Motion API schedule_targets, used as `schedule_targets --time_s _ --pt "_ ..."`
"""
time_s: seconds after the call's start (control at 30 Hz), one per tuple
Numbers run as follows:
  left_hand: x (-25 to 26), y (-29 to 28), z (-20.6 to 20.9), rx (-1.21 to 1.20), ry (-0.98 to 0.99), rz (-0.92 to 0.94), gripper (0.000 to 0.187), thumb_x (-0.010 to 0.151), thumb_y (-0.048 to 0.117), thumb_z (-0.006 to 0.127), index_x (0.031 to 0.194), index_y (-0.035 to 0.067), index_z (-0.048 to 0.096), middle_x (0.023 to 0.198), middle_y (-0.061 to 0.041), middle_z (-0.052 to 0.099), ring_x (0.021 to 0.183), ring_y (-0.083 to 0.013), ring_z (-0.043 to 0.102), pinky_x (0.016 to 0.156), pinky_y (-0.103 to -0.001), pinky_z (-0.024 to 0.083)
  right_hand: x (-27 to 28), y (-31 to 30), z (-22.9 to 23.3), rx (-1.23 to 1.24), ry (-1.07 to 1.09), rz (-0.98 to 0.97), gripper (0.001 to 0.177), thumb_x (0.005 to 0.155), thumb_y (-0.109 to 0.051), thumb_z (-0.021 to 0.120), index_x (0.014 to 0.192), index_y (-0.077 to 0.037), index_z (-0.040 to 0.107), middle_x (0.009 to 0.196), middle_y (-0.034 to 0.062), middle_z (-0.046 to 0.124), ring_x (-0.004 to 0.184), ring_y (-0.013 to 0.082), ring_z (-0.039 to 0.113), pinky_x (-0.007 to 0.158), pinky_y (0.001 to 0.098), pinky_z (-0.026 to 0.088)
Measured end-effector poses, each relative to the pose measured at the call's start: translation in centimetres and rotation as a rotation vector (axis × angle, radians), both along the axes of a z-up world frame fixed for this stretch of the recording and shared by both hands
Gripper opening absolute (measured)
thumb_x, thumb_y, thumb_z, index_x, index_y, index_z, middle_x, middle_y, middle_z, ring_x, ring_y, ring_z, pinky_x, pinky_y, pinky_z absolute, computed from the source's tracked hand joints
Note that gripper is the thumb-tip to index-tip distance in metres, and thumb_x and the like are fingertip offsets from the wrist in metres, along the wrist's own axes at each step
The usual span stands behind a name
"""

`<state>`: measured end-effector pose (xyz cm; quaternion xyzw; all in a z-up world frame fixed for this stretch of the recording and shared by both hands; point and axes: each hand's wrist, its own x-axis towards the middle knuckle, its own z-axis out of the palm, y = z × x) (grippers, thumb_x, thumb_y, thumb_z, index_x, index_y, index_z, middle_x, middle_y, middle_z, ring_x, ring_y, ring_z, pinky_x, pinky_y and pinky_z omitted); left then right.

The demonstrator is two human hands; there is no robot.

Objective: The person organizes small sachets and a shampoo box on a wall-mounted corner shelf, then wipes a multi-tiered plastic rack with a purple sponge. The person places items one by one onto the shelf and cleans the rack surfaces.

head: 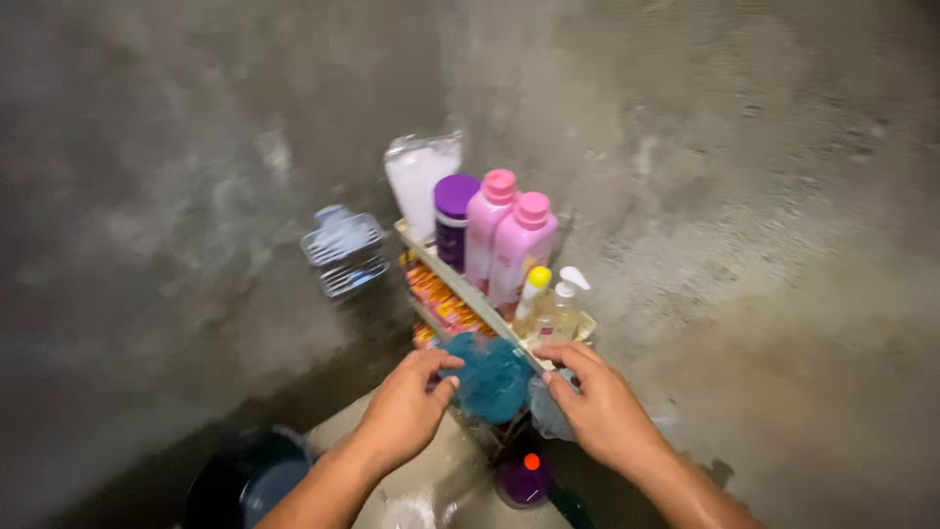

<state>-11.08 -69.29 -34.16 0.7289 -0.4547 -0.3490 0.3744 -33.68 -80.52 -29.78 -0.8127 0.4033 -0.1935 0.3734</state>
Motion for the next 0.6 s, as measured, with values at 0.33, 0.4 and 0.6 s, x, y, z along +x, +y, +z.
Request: schedule_targets --time_s 0.33,0.4,0.6 --pt "-2.2 8.7 1.7 -0.050 -0.022 0.358 0.030 0.091 0.021 0.062 0.119 0.014 0.070 0.128 -0.008 0.065 0.118 -0.0253 0.065 0.097 -0.036 0.051 3.9 0.7 1.0 0.016 -0.027 0.361 0.034 0.091 -0.017 0.061 0.123 -0.007 0.068 0.130 0.0069 0.066 0.120 0.0227 0.064 0.092 0.0357 0.053" --pt "-2.7 10.6 1.6 -0.008 -0.080 0.403 0.029 0.092 0.024 0.062 0.118 0.014 0.071 0.125 -0.009 0.066 0.117 -0.0251 0.065 0.096 -0.036 0.051 4.4 1.7 0.8 -0.047 -0.037 0.432 0.033 0.092 -0.016 0.062 0.123 -0.006 0.068 0.129 0.0083 0.066 0.120 0.0240 0.064 0.096 0.0360 0.051" --pt "-3.9 16.0 0.8 -0.042 -0.066 0.489 0.030 0.091 0.023 0.062 0.118 0.015 0.072 0.119 -0.011 0.070 0.108 -0.0264 0.070 0.093 -0.037 0.054 4.1 5.9 0.2 -0.037 -0.011 0.480 0.034 0.091 -0.016 0.061 0.122 -0.005 0.068 0.127 0.0086 0.067 0.120 0.0239 0.064 0.097 0.0337 0.051"
